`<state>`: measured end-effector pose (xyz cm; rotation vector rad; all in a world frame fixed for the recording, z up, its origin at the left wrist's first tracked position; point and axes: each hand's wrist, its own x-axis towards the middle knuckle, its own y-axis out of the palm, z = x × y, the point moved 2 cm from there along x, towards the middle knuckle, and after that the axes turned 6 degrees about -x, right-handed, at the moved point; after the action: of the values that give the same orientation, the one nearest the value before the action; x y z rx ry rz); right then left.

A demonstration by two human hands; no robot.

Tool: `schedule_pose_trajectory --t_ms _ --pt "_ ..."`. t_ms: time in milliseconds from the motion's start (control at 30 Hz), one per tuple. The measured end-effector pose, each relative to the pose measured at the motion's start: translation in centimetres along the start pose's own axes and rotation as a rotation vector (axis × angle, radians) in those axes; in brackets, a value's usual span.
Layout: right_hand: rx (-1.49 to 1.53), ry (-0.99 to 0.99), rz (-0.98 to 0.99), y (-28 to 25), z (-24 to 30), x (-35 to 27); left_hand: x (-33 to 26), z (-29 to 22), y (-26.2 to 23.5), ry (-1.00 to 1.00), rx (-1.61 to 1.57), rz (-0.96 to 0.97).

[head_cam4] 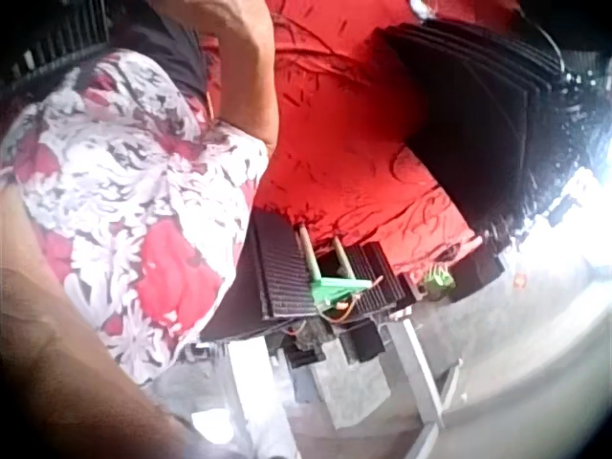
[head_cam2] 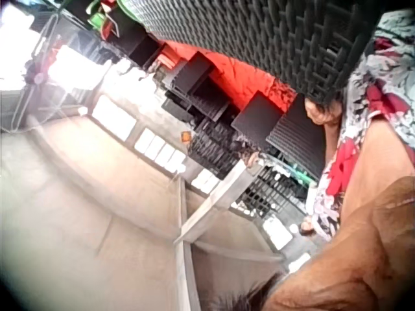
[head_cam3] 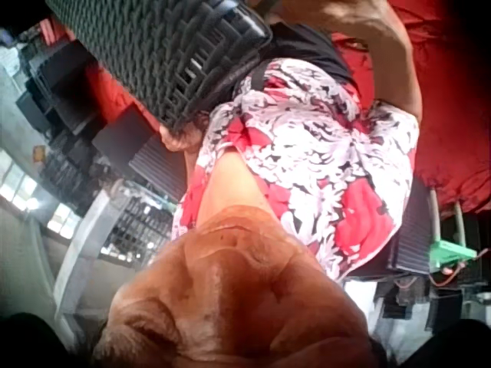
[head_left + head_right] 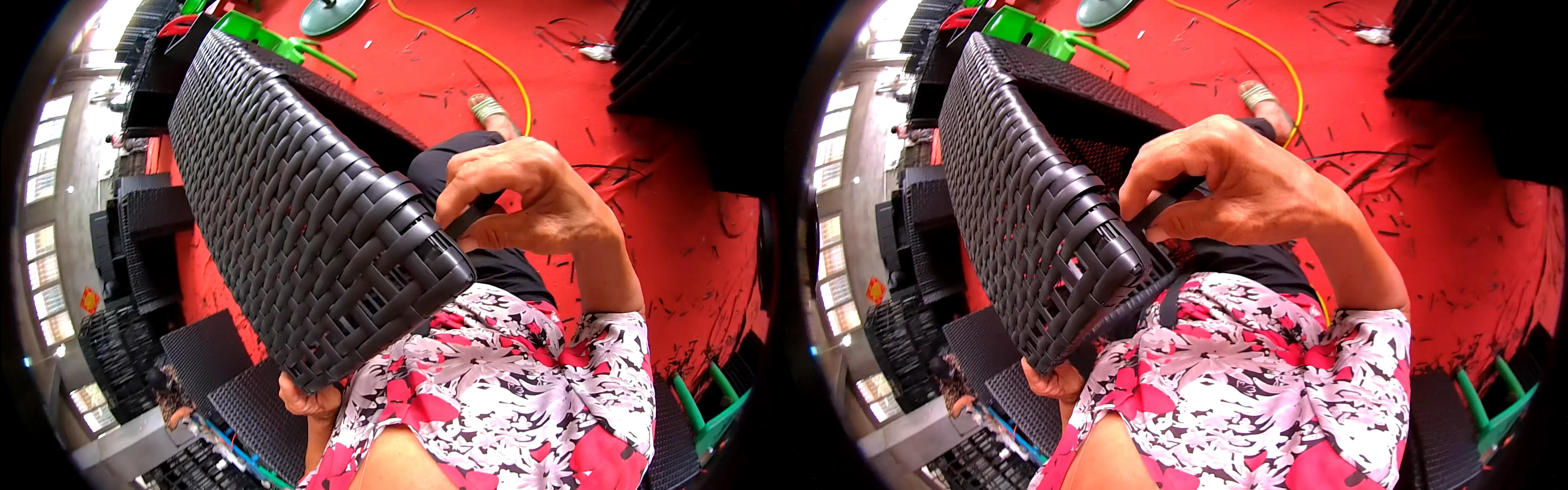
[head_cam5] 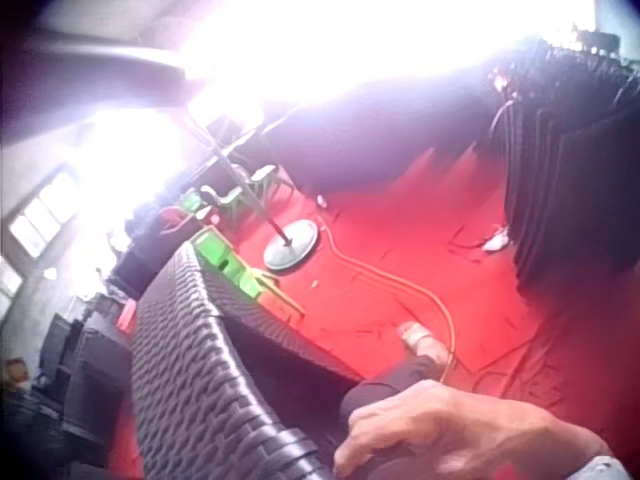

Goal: The person weaves flexible plastic strips into a black rattan-style chair frame by hand, threading the strips through the existing mesh and pulling them tight.

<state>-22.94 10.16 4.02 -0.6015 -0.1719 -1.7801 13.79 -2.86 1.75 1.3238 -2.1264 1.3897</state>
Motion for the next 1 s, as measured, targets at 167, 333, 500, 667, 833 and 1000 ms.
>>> schedule_pose_trajectory --t_ms 167,333,500,667,833,1000 --pt "-0.11 -0.168 -0.168 0.4 0.9 0.5 0.3 0.2 -2.2 -0.03 -0.092 0.166" --pt "-0.278 -0.255 -0.348 0.3 2.3 1.1 -1.4 1.4 -4.4 -0.619 -0.417 0.142" --pt "-0.129 -0.355 -0.426 0.2 2.5 1.7 -3.2 1.2 -4.3 -0.797 -0.6 -0.036" --pt "0.011 -0.261 -0.397 0.3 3.7 2.3 2.3 -1.5 -1.7 -0.368 -0.209 0.15" --pt "0.132 -0.134 -0.414 1.2 4.3 2.4 1.3 -0.1 -1.0 0.041 -0.048 -0.026" --pt "0.043 -0.037 -0.39 1.3 4.7 2.6 3.0 -1.1 -1.4 0.017 0.031 0.103"
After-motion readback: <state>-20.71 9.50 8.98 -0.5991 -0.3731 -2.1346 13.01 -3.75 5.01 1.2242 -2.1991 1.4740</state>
